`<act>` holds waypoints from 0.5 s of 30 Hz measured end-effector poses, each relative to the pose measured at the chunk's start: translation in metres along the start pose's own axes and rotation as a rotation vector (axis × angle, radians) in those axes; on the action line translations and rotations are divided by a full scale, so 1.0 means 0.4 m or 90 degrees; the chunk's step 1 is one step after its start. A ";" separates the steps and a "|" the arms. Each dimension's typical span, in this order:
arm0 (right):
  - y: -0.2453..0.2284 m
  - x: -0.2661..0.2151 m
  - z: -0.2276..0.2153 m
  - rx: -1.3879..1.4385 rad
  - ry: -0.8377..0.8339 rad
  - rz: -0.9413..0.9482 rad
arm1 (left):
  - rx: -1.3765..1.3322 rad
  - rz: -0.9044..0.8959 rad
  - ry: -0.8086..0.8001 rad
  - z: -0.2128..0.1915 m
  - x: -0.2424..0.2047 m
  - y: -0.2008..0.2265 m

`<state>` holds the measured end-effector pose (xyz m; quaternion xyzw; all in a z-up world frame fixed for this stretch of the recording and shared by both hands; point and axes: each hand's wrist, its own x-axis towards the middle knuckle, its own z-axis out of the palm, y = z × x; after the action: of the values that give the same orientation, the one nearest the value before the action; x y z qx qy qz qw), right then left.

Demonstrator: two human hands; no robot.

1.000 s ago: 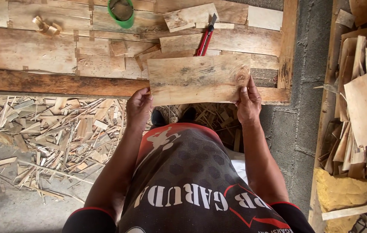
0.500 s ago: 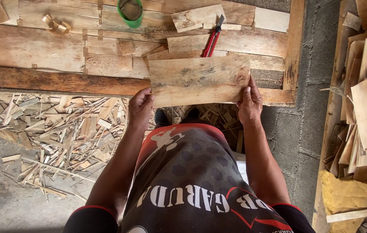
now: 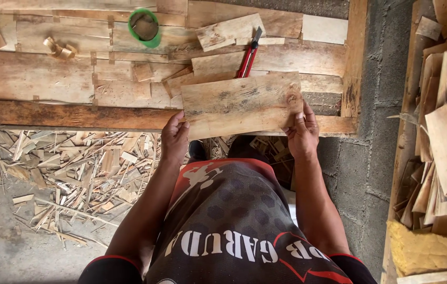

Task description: Arranging and adhering small wood strips onto a wooden frame to create a mosaic or panel.

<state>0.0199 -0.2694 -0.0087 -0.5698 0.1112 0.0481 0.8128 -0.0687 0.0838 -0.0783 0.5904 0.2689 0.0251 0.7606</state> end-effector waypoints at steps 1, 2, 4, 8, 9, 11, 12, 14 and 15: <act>-0.009 0.008 0.008 0.002 -0.001 -0.001 | 0.001 0.002 0.001 0.011 0.013 -0.013; -0.024 0.019 0.013 0.032 -0.001 0.016 | -0.009 0.002 0.008 0.027 0.025 -0.027; -0.027 0.046 -0.008 0.063 -0.005 0.034 | -0.020 0.004 0.018 0.071 0.040 -0.042; 0.003 0.126 -0.094 0.091 -0.028 0.092 | -0.045 0.027 0.034 0.198 0.067 -0.020; 0.008 0.146 -0.113 0.080 -0.036 0.117 | -0.040 0.031 0.041 0.233 0.073 -0.012; -0.001 0.193 -0.129 0.068 -0.035 0.142 | -0.026 0.022 0.053 0.308 0.084 0.014; -0.004 0.217 -0.137 0.055 -0.030 0.167 | -0.013 0.011 0.062 0.344 0.089 0.026; -0.026 0.287 -0.166 0.066 -0.018 0.171 | -0.020 0.006 0.070 0.408 0.088 0.070; -0.036 0.320 -0.180 0.074 -0.003 0.174 | -0.029 -0.003 0.074 0.438 0.086 0.091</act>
<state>0.1380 -0.3482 -0.0491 -0.5010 0.1888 0.1529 0.8306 0.0475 -0.0479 -0.0303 0.5699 0.3136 0.0641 0.7568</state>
